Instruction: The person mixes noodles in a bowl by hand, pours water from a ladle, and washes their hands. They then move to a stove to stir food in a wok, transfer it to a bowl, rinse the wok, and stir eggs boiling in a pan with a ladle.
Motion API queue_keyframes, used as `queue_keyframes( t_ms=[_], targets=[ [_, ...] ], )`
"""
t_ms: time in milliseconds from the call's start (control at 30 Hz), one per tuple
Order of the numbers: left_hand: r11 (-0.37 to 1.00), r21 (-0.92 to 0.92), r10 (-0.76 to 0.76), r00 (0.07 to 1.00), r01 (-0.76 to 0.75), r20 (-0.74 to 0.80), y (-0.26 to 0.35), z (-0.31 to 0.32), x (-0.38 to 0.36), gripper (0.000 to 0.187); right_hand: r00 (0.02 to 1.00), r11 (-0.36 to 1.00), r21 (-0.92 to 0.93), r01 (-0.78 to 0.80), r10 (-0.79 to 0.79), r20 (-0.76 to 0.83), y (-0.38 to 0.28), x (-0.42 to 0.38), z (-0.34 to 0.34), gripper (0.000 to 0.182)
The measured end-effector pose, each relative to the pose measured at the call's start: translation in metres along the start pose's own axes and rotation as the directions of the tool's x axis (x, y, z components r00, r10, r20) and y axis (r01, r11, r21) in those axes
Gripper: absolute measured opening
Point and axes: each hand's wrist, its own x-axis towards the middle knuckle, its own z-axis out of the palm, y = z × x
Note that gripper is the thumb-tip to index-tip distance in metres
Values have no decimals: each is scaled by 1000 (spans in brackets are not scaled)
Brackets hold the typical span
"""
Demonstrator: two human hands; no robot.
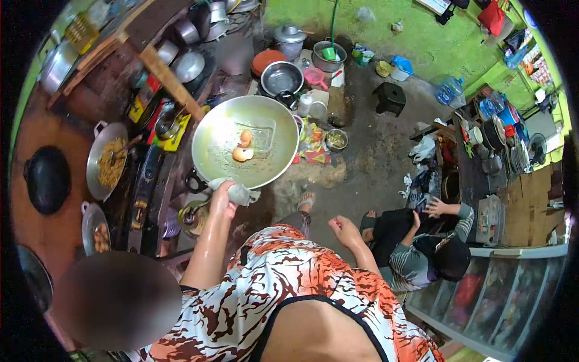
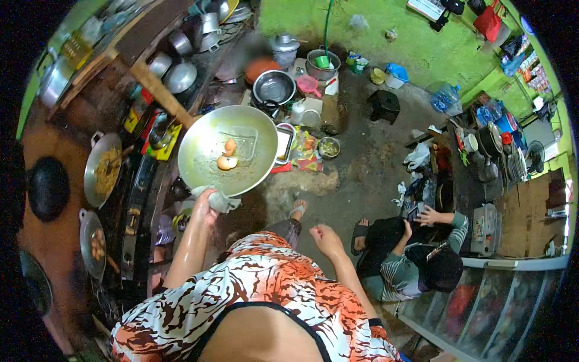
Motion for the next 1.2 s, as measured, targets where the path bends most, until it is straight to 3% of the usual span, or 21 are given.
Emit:
queue_keyframes(
  t_ms=[133,200,267,300,333,400,433,533,567,667,700,733,800,867,933,1000,1100,1133,1167,1200],
  targets=[
    [993,31,-113,994,114,-7,-36,79,75,28,978,980,-129,-151,167,124,41,38,-59,32],
    [978,29,-207,976,206,66,-54,112,115,28,974,960,-180,-216,225,33,57,54,-93,31],
    [969,50,-245,968,243,54,-71,147,146,27,966,964,-62,-260,259,-20,89,77,-122,29],
    [962,54,-273,960,269,70,-79,163,158,27,982,993,-33,-115,109,-154,111,86,-132,26],
    [954,58,-297,950,293,91,-84,181,171,26,962,973,40,-227,231,-147,105,93,-155,25],
    [945,70,-323,944,319,66,-93,220,190,26,918,939,39,-342,343,-201,74,106,-201,26],
    [940,67,-339,940,335,50,-100,238,198,26,903,933,27,-359,354,-242,89,116,-210,27],
    [934,84,-356,929,348,98,-121,279,222,26,913,936,47,-349,350,-207,131,142,-232,23],
    [934,76,-354,930,348,93,-129,291,231,26,898,905,46,-424,426,-108,137,151,-246,27],
    [941,70,-336,939,332,66,-161,328,252,25,927,926,-42,-375,375,-23,173,184,-285,25],
    [941,121,-323,946,318,30,-169,338,258,24,916,913,74,-402,400,41,194,201,-300,25],
    [938,169,-307,952,303,-5,-177,348,263,24,918,915,66,-397,395,43,207,219,-317,25],
    [928,237,-298,955,288,6,-193,369,264,22,949,949,-54,-311,306,-77,226,259,-359,27],
    [903,345,-240,966,258,-95,-199,404,243,24,972,970,-106,-219,207,-115,218,309,-408,29],
    [908,340,-226,969,246,-97,-209,442,237,29,978,993,-108,-58,35,-205,211,368,-452,30],
    [919,315,-224,972,237,-76,-216,476,230,36,976,992,-93,82,-99,-193,176,420,-495,27],
    [905,345,-246,968,248,-51,-226,536,225,42,900,927,-181,328,-365,-238,131,489,-539,24],
    [906,358,-227,973,226,-42,-231,554,226,43,925,938,-208,276,-318,-208,132,517,-543,24],
    [893,413,-187,982,179,-21,-233,577,226,44,883,887,-319,334,-413,-224,123,534,-550,27],
    [892,417,-185,983,177,-21,-233,598,228,44,882,888,-316,334,-413,-227,118,549,-556,27]
  ],
)
